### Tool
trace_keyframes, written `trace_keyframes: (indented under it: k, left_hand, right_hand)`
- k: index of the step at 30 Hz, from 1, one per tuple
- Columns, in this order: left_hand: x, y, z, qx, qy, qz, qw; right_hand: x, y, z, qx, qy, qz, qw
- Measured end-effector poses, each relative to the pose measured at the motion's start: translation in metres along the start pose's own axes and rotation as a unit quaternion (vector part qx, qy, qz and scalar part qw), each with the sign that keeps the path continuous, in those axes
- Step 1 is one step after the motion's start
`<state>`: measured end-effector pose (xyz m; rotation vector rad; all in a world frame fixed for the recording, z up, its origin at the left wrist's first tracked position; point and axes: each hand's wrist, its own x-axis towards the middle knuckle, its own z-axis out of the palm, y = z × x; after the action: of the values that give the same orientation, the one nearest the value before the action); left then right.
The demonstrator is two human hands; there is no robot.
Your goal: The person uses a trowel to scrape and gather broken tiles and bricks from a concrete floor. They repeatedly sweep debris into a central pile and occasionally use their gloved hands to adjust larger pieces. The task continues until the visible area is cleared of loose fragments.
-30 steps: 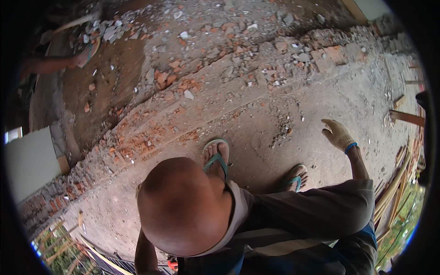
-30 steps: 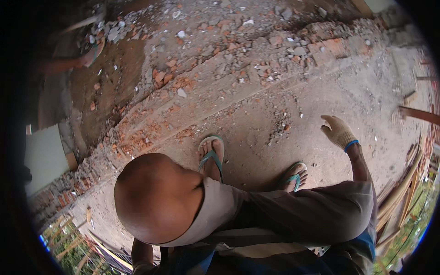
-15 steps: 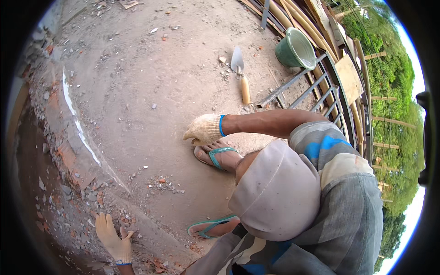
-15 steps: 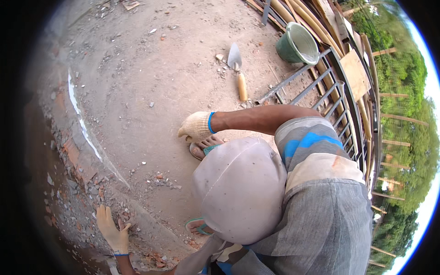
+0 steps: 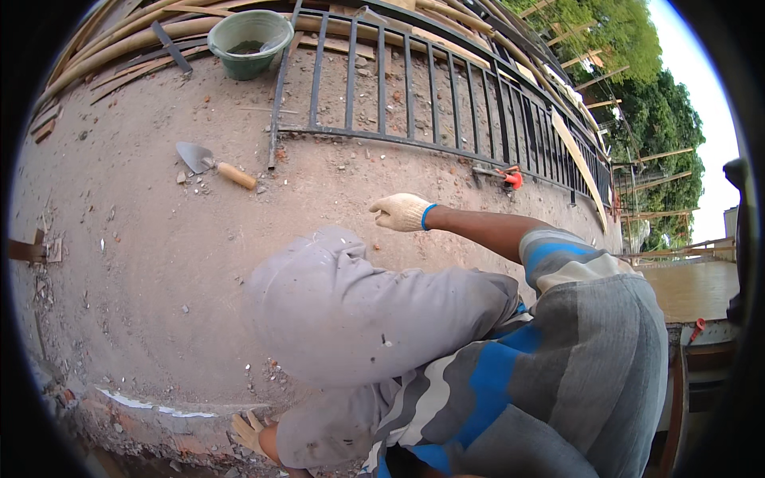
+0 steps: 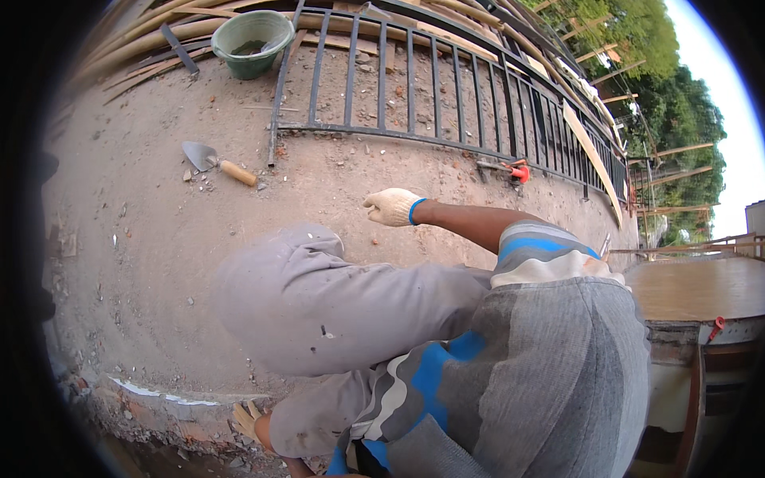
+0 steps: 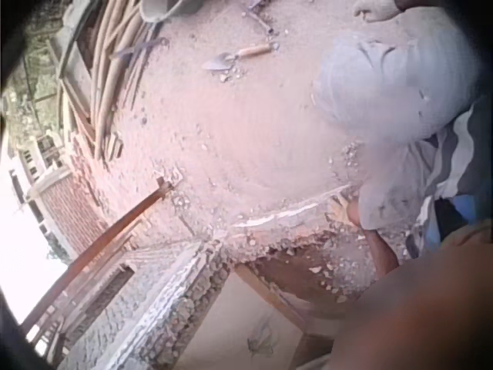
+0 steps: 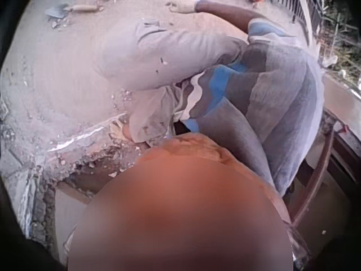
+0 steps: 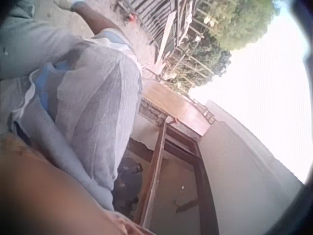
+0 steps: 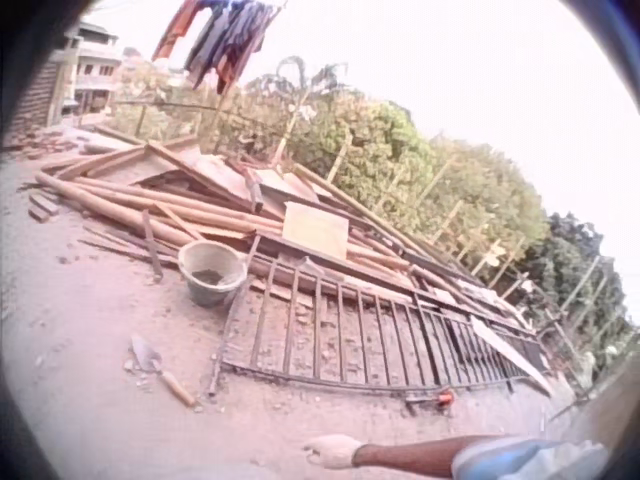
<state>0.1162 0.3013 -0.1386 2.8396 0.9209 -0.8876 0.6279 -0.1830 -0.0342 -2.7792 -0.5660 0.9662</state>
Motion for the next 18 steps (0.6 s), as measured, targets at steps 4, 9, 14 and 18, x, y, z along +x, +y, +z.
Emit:
trace_keyframes:
  k: [4, 9, 14, 18]
  left_hand:
    - [0.011, -0.012, 0.021, 0.005, 0.084, -0.008, 0.996]
    - [0.018, -0.013, 0.025, -0.001, 0.109, -0.023, 0.994]
    - [0.021, -0.006, 0.023, -0.011, 0.121, -0.033, 0.992]
    - [0.022, -0.005, 0.022, -0.027, 0.121, -0.037, 0.992]
  right_hand:
    - [-0.16, 0.119, 0.047, -0.013, -0.032, 0.192, 0.981]
    - [-0.327, 0.213, 0.163, 0.007, -0.225, 0.221, 0.949]
    - [-0.387, 0.217, 0.212, 0.104, -0.133, 0.016, 0.986]
    - [-0.34, 0.211, 0.199, 0.131, -0.119, 0.03, 0.984]
